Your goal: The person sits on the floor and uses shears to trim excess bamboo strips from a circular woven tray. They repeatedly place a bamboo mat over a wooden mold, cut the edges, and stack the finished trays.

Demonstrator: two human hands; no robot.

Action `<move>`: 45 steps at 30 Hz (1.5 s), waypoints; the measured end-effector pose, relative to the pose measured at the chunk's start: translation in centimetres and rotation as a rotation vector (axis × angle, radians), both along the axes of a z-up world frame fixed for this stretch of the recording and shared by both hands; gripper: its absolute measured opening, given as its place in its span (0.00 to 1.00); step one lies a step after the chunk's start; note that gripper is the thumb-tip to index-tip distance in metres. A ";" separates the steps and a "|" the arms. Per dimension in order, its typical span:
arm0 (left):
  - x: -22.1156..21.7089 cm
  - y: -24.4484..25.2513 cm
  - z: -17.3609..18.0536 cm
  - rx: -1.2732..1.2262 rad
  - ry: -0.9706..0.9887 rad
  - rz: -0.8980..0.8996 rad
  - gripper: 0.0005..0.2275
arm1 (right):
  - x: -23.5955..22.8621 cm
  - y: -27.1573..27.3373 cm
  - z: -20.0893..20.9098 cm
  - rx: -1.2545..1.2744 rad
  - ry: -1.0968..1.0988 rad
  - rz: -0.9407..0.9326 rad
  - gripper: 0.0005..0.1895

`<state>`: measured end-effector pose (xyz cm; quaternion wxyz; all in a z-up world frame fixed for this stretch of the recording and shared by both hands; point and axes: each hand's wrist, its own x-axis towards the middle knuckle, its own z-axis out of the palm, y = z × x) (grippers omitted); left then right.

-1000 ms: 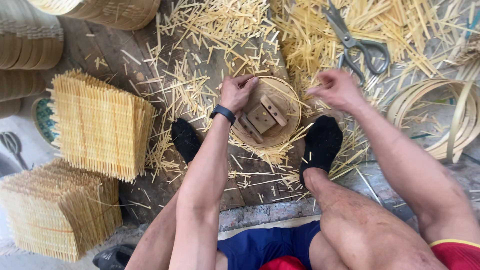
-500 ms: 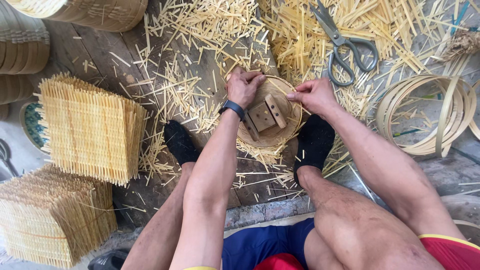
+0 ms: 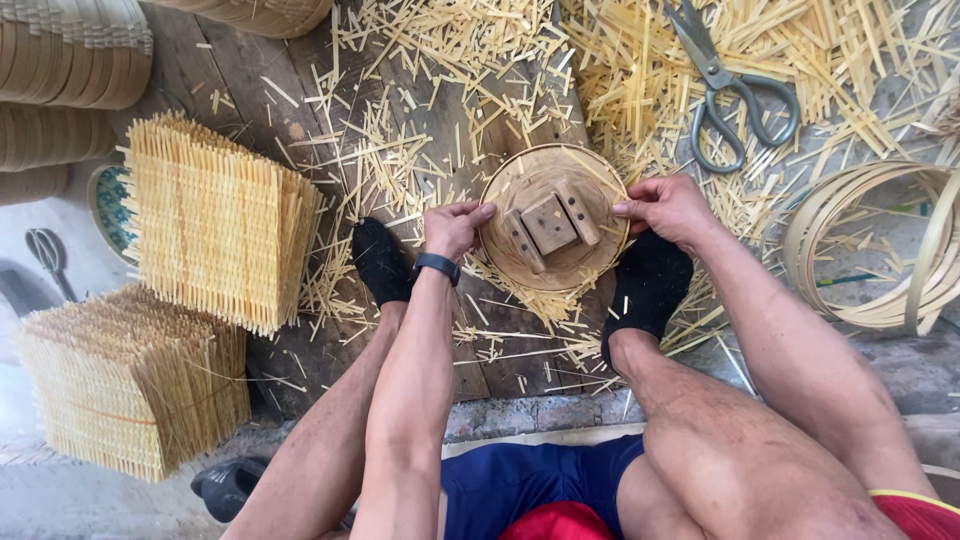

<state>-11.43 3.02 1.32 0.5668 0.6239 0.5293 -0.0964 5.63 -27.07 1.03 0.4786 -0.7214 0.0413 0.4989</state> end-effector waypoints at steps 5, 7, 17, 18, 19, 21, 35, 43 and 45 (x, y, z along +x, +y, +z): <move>0.9 0.7 0.9 -0.012 0.109 -0.041 0.19 | 0.0 0.4 2.5 -0.036 -0.022 -0.059 0.16; 0.2 0.3 1.3 -0.126 -0.045 0.176 0.18 | -0.1 0.3 3.8 0.248 0.195 -0.244 0.17; -5.0 -7.9 -1.2 -0.606 -0.216 0.501 0.08 | -3.0 2.0 3.6 -0.034 0.137 -0.161 0.10; -4.9 -8.2 -1.6 -0.597 -0.212 0.511 0.08 | -3.2 2.1 3.3 -0.067 0.120 -0.176 0.09; -4.9 -8.3 -1.8 -0.584 -0.207 0.519 0.08 | -3.4 2.3 3.0 -0.097 0.104 -0.191 0.09; -4.7 -8.1 -1.6 -0.574 -0.207 0.520 0.08 | -3.7 2.5 2.8 -0.133 0.093 -0.222 0.09; 1.9 -5.1 14.3 0.252 -0.718 -0.385 0.25 | -2.5 5.1 11.4 0.348 -0.126 -0.118 0.68; 5.1 -7.0 13.7 0.557 -0.723 -0.351 0.23 | -2.7 6.0 11.9 0.330 -0.228 -0.183 0.59; 5.0 -5.7 12.1 0.537 -0.640 -0.302 0.23 | -2.4 5.5 11.9 0.403 -0.164 -0.175 0.57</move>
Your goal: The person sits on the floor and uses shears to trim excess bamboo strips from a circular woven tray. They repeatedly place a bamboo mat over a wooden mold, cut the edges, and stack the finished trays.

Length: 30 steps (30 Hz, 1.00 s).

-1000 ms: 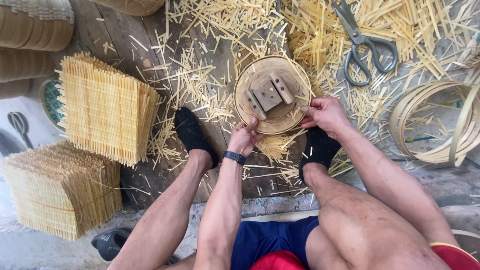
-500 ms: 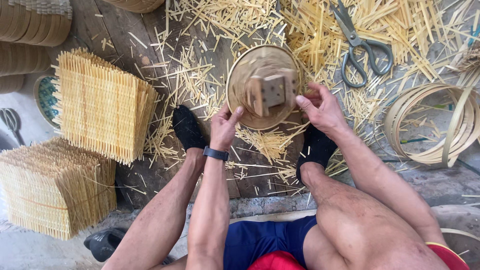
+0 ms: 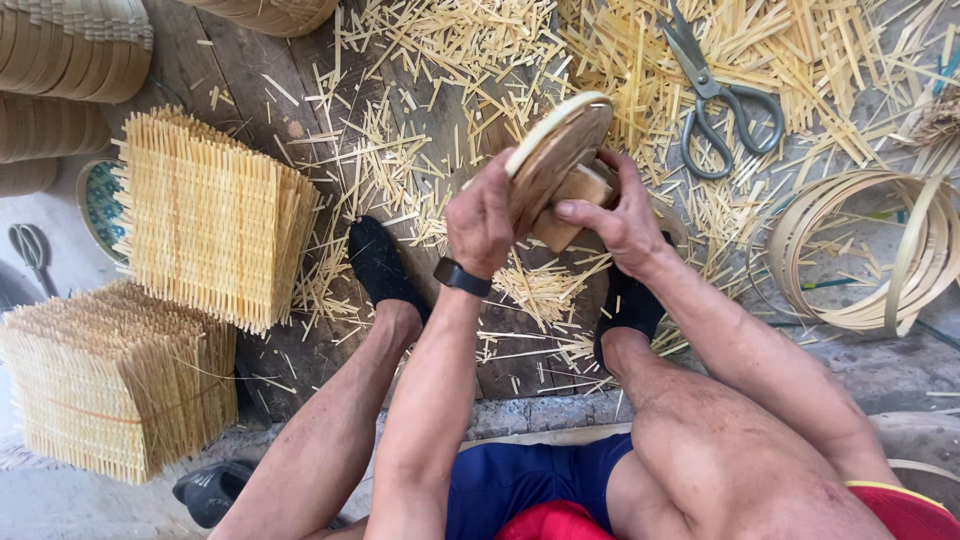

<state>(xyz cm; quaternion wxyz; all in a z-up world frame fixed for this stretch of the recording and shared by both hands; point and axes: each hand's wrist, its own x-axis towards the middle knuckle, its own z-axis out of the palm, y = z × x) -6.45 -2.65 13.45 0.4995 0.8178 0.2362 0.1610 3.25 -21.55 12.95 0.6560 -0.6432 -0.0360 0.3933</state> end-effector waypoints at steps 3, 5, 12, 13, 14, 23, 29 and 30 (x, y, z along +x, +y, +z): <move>0.0 4.3 -3.1 -0.142 0.157 0.151 0.26 | 1.1 -1.4 0.3 0.210 0.187 0.006 0.58; -1.6 7.9 -5.0 -0.186 0.173 0.196 0.28 | 1.8 -3.4 0.5 0.359 0.279 -0.023 0.59; -2.7 12.2 -10.9 -0.127 0.345 0.383 0.28 | 7.3 -9.6 -4.4 -0.711 -0.508 -0.082 0.60; -2.3 11.6 -11.0 -0.083 0.352 0.417 0.27 | 7.8 -10.2 -5.6 -0.811 -0.577 -0.046 0.61; -2.0 10.6 -10.9 0.229 0.268 0.376 0.23 | 8.4 -10.7 -6.9 -0.908 -0.647 -0.006 0.63; 0.1 -5.7 -10.5 0.680 0.212 -0.152 0.19 | 8.2 -11.5 -12.1 -1.178 -0.694 0.055 0.66; -3.5 0.9 -7.3 0.763 0.140 -0.444 0.17 | 8.0 -11.1 -11.0 -1.181 -0.725 0.017 0.65; -3.5 2.8 -6.2 0.814 0.072 -0.509 0.17 | 7.8 -10.9 -10.9 -1.185 -0.743 0.012 0.64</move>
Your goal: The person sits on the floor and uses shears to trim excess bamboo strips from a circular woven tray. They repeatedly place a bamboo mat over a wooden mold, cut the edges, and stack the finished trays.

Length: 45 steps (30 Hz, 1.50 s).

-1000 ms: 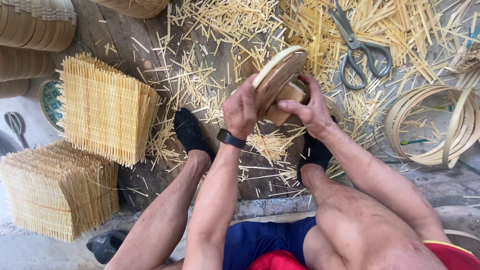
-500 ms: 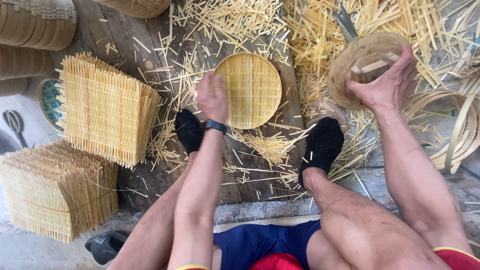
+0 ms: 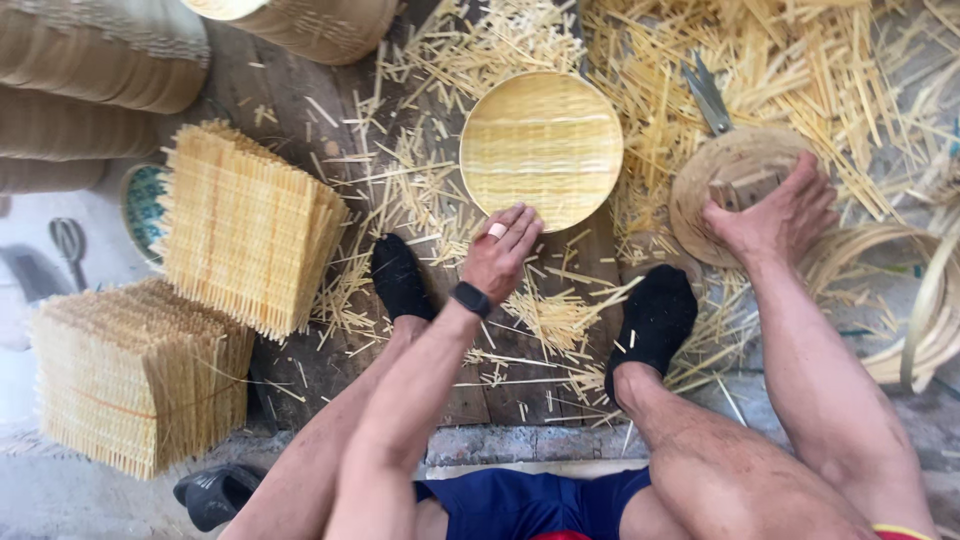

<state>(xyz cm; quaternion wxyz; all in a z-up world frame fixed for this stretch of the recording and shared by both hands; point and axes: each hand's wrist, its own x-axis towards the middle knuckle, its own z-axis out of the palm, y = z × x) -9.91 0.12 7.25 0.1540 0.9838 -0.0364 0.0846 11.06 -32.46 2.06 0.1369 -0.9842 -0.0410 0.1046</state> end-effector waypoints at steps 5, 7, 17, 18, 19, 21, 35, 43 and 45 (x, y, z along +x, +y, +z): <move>5.1 12.0 7.1 0.270 0.101 0.046 0.16 | -0.3 0.0 0.3 0.019 -0.015 0.000 0.62; 7.2 17.1 10.2 0.854 -0.256 0.100 0.18 | -0.2 0.0 0.2 0.021 -0.019 0.005 0.61; 13.4 29.6 12.5 0.142 -0.178 0.507 0.13 | 0.0 0.2 0.6 -0.009 0.009 -0.001 0.63; 13.3 29.7 12.2 0.141 -0.197 0.490 0.12 | -0.1 0.1 0.5 -0.015 0.011 0.002 0.63; 13.2 29.8 12.0 0.139 -0.216 0.472 0.12 | 0.0 0.0 0.5 -0.001 0.014 0.009 0.63; 13.2 30.1 11.8 0.100 -0.189 0.495 0.12 | -0.2 -0.3 0.2 0.026 0.024 0.023 0.63; 13.5 30.4 11.8 0.153 -0.150 0.491 0.13 | -0.2 -1.0 -0.9 -0.010 0.024 0.017 0.63; 14.3 30.0 11.1 0.420 0.092 0.605 0.20 | 0.1 -0.5 -0.2 0.004 0.039 0.008 0.64; 14.2 29.8 10.8 0.465 0.083 0.639 0.22 | 0.3 -0.1 1.3 0.037 0.057 -0.001 0.64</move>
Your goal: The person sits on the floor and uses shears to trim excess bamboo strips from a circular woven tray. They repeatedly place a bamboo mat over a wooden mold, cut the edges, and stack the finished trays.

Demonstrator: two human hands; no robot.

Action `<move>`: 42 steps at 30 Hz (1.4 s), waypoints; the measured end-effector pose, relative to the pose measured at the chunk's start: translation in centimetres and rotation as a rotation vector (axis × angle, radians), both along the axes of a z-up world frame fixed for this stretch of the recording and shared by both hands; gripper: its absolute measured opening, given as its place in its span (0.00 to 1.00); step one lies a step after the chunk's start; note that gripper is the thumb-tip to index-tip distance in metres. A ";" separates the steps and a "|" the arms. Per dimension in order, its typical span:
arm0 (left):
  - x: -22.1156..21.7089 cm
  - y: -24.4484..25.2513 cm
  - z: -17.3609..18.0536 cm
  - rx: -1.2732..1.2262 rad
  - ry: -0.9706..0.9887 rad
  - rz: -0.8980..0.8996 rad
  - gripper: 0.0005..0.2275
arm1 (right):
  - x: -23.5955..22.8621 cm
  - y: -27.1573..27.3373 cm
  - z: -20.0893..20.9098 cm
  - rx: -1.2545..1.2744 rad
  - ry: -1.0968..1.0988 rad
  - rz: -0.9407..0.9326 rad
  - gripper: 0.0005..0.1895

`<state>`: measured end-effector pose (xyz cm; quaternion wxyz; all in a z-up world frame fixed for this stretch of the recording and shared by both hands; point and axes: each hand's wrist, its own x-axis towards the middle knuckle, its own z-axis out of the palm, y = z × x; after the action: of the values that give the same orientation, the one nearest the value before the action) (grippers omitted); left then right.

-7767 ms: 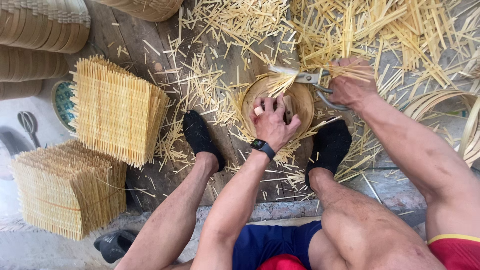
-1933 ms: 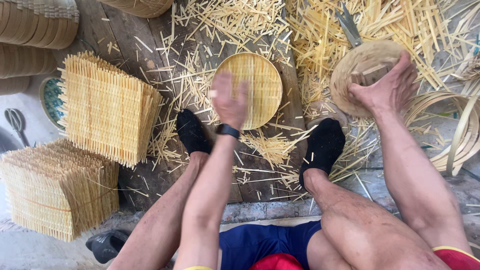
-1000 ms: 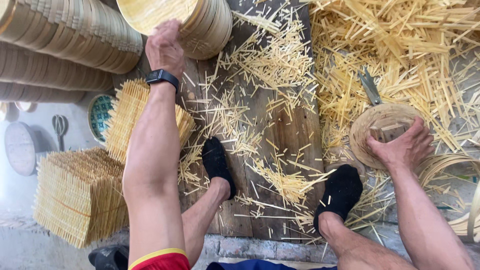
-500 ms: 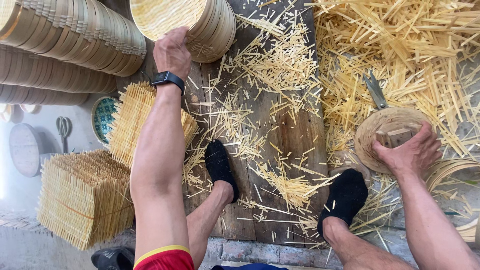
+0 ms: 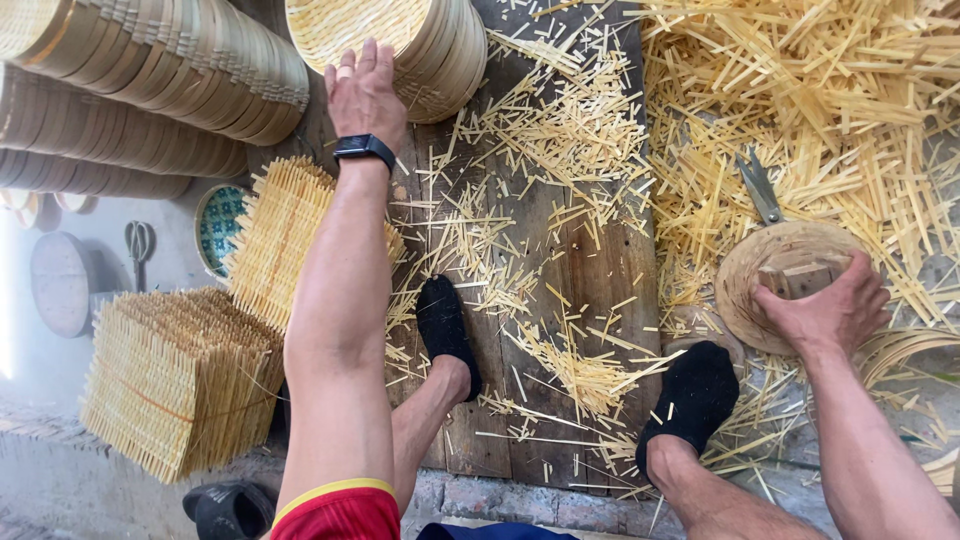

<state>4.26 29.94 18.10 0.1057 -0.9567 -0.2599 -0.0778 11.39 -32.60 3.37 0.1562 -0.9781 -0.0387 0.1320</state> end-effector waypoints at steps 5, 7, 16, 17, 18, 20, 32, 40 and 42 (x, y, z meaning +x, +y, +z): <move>-2.9 -9.0 -3.7 -0.065 -0.294 -0.048 0.32 | -0.8 1.4 5.9 0.721 0.277 -0.178 0.59; -5.0 -17.8 -7.3 -0.791 -0.177 0.149 0.29 | -1.7 3.1 7.5 1.181 0.588 -0.186 0.56; -11.9 -31.1 -15.4 -1.603 -0.844 0.635 0.19 | -6.6 10.1 3.9 1.255 0.770 -0.234 0.29; -12.5 -30.1 -15.3 -1.582 -0.813 0.585 0.19 | -7.1 10.3 3.2 1.206 0.805 -0.267 0.28; -13.0 -29.1 -15.3 -1.562 -0.782 0.535 0.18 | -7.6 10.6 2.6 1.156 0.839 -0.300 0.27; -14.1 -26.9 -15.0 -1.463 -0.667 0.475 0.19 | -8.5 10.5 1.7 1.078 0.830 -0.247 0.26; -28.0 -4.6 -1.7 -0.513 0.289 0.781 0.29 | -11.5 5.6 -1.7 1.061 0.788 -0.152 0.23; -26.5 -8.0 1.0 -0.343 0.175 0.403 0.06 | -11.6 6.9 -1.3 0.867 0.681 -0.025 0.20; -25.1 -9.5 0.9 -0.204 0.079 0.282 0.05 | -11.7 7.2 -1.0 0.867 0.665 -0.016 0.20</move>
<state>-20.86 20.48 18.99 0.0281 -0.9187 -0.3938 0.0022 -0.27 -25.40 2.35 0.5498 -0.7300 -0.0305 0.4049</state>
